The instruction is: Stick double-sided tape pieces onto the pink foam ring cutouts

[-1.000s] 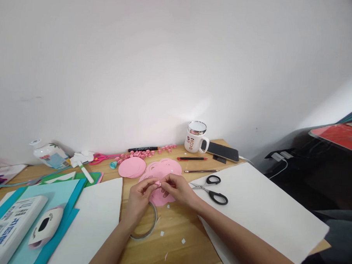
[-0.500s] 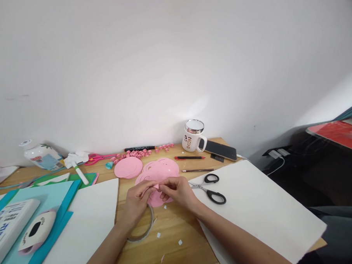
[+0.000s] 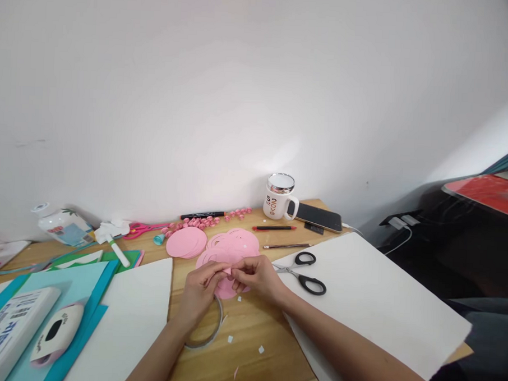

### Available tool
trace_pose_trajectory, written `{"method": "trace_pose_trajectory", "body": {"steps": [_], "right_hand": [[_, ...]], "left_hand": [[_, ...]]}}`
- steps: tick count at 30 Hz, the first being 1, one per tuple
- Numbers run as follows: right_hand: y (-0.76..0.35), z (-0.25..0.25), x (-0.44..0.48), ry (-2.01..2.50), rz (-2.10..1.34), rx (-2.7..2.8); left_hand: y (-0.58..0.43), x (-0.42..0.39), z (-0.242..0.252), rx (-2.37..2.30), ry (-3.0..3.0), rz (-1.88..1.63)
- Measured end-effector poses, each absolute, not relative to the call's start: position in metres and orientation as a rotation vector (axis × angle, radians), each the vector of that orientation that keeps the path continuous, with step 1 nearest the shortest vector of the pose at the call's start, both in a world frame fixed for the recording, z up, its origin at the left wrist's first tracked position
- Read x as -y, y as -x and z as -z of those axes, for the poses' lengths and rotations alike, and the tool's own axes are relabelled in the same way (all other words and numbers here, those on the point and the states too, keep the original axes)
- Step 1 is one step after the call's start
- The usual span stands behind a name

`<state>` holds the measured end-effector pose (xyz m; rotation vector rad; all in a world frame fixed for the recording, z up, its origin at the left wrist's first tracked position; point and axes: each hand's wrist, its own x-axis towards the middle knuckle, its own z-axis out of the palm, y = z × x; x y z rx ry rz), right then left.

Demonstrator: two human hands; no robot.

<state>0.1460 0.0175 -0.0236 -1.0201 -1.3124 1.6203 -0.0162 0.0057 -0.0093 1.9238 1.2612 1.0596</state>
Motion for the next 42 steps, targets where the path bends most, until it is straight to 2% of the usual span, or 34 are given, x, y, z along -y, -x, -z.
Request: {"method": "trace_pose_trajectory", "body": {"steps": [42], "right_hand": [[-0.150, 0.018, -0.019, 0.962, -1.777, 1.286]], "left_hand": [[0.018, -0.007, 0.006, -1.217, -1.653, -1.036]]}}
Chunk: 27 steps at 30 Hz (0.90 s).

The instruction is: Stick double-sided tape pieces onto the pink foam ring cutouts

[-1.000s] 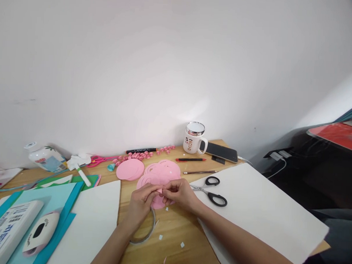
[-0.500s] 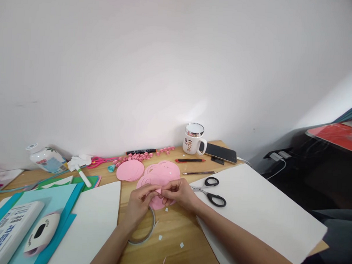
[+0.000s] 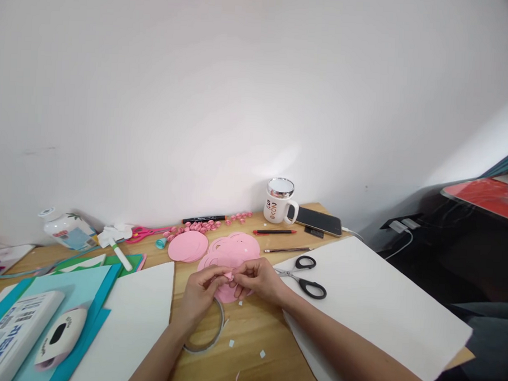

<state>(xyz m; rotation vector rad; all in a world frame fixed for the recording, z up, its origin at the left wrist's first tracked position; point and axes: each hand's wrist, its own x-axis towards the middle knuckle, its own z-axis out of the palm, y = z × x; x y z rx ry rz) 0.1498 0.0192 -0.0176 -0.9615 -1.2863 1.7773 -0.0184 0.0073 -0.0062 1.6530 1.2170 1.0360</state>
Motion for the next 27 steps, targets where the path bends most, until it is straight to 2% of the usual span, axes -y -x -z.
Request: {"method": "trace_pose_trajectory", "body": {"steps": [6, 12, 15, 20, 27], "right_hand": [[-0.151, 0.010, -0.019, 0.948, -1.583, 1.237], [-0.154, -0.001, -0.006, 0.696, -1.534, 1.668], [-0.152, 0.002, -0.004, 0.807, -1.300, 1.734], [-0.151, 0.013, -0.011, 0.803, -0.710, 1.804], [-0.151, 0.019, -0.013, 0.738, -0.466, 1.879]], "left_hand": [[0.020, -0.011, 0.009, -1.201, -1.273, -1.148], [0.019, -0.012, 0.008, -0.966, -0.909, -1.190], [0.018, -0.011, 0.007, -0.892, -0.867, -1.150], [0.018, -0.009, 0.008, -0.872, -0.902, -1.072], [0.016, -0.006, 0.004, -0.849, -0.936, -1.001]]}}
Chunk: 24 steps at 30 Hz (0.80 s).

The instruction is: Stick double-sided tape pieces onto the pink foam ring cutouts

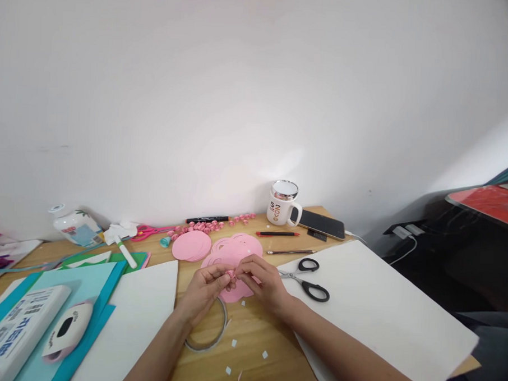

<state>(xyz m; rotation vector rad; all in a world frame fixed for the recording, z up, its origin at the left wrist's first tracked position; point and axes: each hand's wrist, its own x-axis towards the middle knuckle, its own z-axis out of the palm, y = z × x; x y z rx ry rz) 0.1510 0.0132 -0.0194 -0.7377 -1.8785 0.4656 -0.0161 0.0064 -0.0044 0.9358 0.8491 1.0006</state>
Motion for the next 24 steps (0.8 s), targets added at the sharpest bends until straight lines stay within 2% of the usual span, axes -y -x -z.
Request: {"method": "trace_pose_trajectory", "body": {"steps": [9, 15, 20, 24], "right_hand": [[-0.1486, 0.0222, -0.0129, 0.738, -0.461, 1.832], [-0.1462, 0.0236, -0.0106, 0.815, -0.693, 1.710], [-0.1470, 0.0228, -0.0109, 0.774, -0.584, 1.790], [-0.1474, 0.0217, -0.0107, 0.801, -0.659, 1.823]], "left_hand": [[0.0167, -0.0062, 0.0051, -0.909, -1.114, -0.942], [0.0183, -0.0060, 0.0075, -0.925, -1.188, -0.935], [0.0169, -0.0056, 0.0035, -0.961, -1.210, -0.946], [0.0171, -0.0059, 0.0060, -0.978, -1.213, -0.973]]}}
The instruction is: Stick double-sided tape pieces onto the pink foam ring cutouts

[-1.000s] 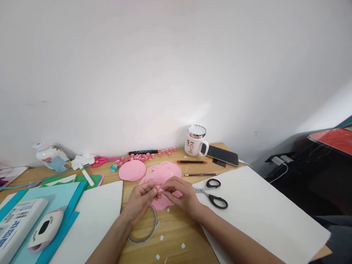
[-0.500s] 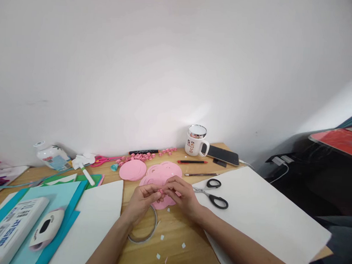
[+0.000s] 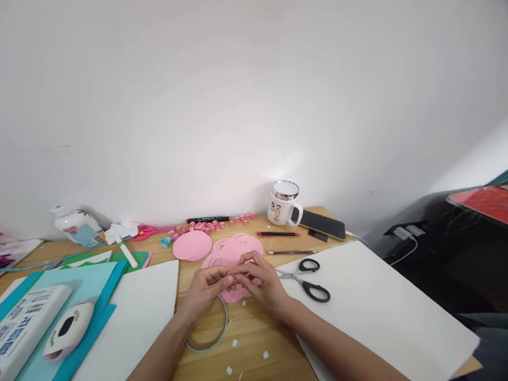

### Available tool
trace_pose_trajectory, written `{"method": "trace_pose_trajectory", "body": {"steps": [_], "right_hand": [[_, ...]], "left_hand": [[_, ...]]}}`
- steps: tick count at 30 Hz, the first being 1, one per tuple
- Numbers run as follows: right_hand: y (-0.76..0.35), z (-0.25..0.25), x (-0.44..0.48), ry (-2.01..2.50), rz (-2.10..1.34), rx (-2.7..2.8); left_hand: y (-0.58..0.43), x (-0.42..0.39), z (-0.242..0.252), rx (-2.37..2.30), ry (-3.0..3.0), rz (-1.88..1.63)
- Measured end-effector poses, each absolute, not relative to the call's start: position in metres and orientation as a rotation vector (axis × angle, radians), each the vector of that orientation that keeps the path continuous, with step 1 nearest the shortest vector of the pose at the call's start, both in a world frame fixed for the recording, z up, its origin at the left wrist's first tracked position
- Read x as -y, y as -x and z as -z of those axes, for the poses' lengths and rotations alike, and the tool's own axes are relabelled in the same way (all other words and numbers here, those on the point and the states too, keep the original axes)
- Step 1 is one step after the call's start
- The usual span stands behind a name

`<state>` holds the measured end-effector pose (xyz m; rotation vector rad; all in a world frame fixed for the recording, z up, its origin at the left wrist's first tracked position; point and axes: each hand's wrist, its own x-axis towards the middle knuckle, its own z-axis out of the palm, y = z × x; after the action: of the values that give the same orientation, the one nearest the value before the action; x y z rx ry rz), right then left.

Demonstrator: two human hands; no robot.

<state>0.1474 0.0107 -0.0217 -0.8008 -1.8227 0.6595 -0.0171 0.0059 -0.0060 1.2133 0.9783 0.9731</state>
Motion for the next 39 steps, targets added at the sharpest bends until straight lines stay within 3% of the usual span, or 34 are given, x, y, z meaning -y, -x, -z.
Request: {"method": "trace_pose_trajectory", "body": {"steps": [18, 28, 39], "right_hand": [[-0.146, 0.025, -0.015, 0.827, -1.187, 1.560], [-0.146, 0.022, -0.014, 0.847, -1.126, 1.547], [-0.148, 0.018, -0.011, 0.801, -0.623, 1.812]], "left_hand": [[0.015, -0.008, 0.006, -0.987, -1.171, -0.975], [0.012, -0.005, 0.000, -1.062, -1.169, -0.945], [0.011, -0.004, -0.001, -1.095, -1.177, -0.969]]}}
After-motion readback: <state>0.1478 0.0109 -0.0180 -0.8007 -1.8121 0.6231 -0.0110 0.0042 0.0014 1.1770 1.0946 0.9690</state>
